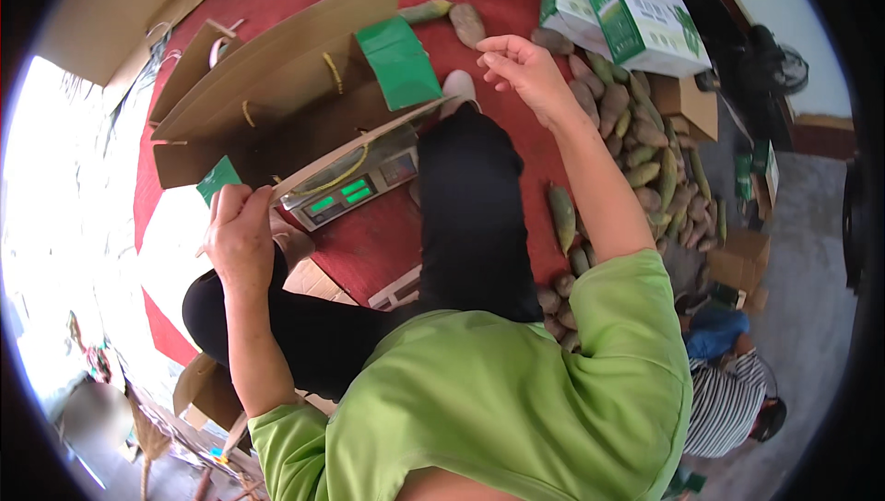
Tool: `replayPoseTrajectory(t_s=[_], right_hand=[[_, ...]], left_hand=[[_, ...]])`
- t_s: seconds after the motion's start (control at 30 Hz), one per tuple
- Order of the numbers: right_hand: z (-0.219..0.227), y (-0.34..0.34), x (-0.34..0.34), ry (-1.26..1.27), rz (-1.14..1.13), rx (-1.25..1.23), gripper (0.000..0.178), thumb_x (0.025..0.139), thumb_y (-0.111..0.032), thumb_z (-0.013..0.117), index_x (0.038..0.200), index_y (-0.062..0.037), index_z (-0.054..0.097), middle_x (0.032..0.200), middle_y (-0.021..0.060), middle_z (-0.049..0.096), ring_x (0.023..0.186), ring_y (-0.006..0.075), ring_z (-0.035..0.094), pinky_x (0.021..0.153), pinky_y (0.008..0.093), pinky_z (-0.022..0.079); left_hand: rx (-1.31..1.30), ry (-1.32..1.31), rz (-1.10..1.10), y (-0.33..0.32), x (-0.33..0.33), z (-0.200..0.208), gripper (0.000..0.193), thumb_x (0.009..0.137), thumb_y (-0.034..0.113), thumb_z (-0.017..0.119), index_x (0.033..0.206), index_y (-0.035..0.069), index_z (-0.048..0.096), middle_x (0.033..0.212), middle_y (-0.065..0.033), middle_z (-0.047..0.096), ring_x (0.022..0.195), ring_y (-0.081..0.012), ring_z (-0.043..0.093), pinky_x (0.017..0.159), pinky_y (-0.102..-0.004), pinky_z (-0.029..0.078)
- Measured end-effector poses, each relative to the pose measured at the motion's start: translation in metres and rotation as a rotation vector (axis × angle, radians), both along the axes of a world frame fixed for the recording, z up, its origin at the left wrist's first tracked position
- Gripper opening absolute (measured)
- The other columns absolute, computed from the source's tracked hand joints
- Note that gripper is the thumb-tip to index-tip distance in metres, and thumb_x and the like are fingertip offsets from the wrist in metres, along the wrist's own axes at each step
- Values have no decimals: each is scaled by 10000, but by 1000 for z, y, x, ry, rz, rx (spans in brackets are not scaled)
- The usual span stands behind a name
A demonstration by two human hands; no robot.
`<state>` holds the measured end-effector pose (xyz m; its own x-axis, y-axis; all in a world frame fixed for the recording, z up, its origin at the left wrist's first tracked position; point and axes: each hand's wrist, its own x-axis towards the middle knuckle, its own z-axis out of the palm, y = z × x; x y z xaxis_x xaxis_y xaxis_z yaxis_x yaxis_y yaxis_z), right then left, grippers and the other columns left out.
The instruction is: Sorting large root vegetables and placing them into cardboard boxes while using a scale.
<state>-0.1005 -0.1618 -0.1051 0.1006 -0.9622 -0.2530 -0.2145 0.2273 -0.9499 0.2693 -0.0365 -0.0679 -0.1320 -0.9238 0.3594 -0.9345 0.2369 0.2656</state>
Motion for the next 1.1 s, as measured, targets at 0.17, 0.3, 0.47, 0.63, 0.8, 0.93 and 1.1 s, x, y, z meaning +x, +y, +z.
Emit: replayPoseTrajectory(t_s=[0.17, 0.3, 0.47, 0.63, 0.8, 0.93, 1.1], right_hand=[[-45, 57, -53, -15, -208, 88, 259, 929, -204, 598, 1139, -53, 612, 957, 12, 647, 820, 88, 593, 721, 238, 465], [-128, 116, -95, 29, -365, 134, 200, 877, -123, 639, 1060, -43, 656, 876, 20, 668, 777, 90, 609, 662, 248, 484], [-205, 199, -85, 148, -364, 407, 194, 845, -63, 654, 1032, -11, 645, 857, 28, 644, 744, 106, 592, 624, 261, 472], [-243, 240, -43, 150, -235, 443, 197, 827, -106, 672, 1012, -39, 667, 797, 48, 655, 734, 131, 625, 621, 282, 497], [-263, 245, -49, 818, -185, 164, 373, 735, -160, 714, 1094, -88, 644, 1067, 129, 648, 1054, 304, 582, 907, 406, 475], [-223, 230, -60, 878, -268, 642, 751, 670, -278, 792, 1325, -176, 439, 1319, 107, 477, 1253, 320, 435, 1007, 474, 422], [-266, 250, -75, 854, -207, 821, 966, 569, -369, 854, 1379, -183, 362, 1386, 99, 443, 1327, 305, 386, 1030, 481, 403]], left_hand=[[85, 16, 19, -3, -6, 0, 138, 768, -1, 668, 897, 40, 693, 804, -76, 524, 750, -246, 559, 669, -354, 460], [140, 13, 30, -4, -7, 2, 388, 764, -16, 669, 1137, 92, 651, 838, -78, 537, 744, -230, 547, 685, -357, 464], [203, -117, 110, -6, -6, 4, 580, 739, -37, 681, 1284, 136, 583, 869, -78, 558, 746, -219, 542, 684, -359, 462], [310, -138, 30, -13, -10, 12, 281, 755, -12, 677, 1031, 41, 698, 832, -97, 525, 756, -252, 552, 704, -368, 446], [287, -188, -19, -9, -10, 19, 212, 775, -26, 643, 975, 13, 700, 810, -108, 503, 764, -263, 547, 700, -365, 441], [291, -35, 18, -5, -11, 9, 224, 764, -55, 609, 961, 12, 693, 856, -130, 555, 812, -303, 578, 728, -367, 462], [253, -76, 106, 1, -14, 2, 248, 746, -16, 632, 962, 84, 703, 902, -70, 594, 876, -276, 603, 765, -381, 493]])
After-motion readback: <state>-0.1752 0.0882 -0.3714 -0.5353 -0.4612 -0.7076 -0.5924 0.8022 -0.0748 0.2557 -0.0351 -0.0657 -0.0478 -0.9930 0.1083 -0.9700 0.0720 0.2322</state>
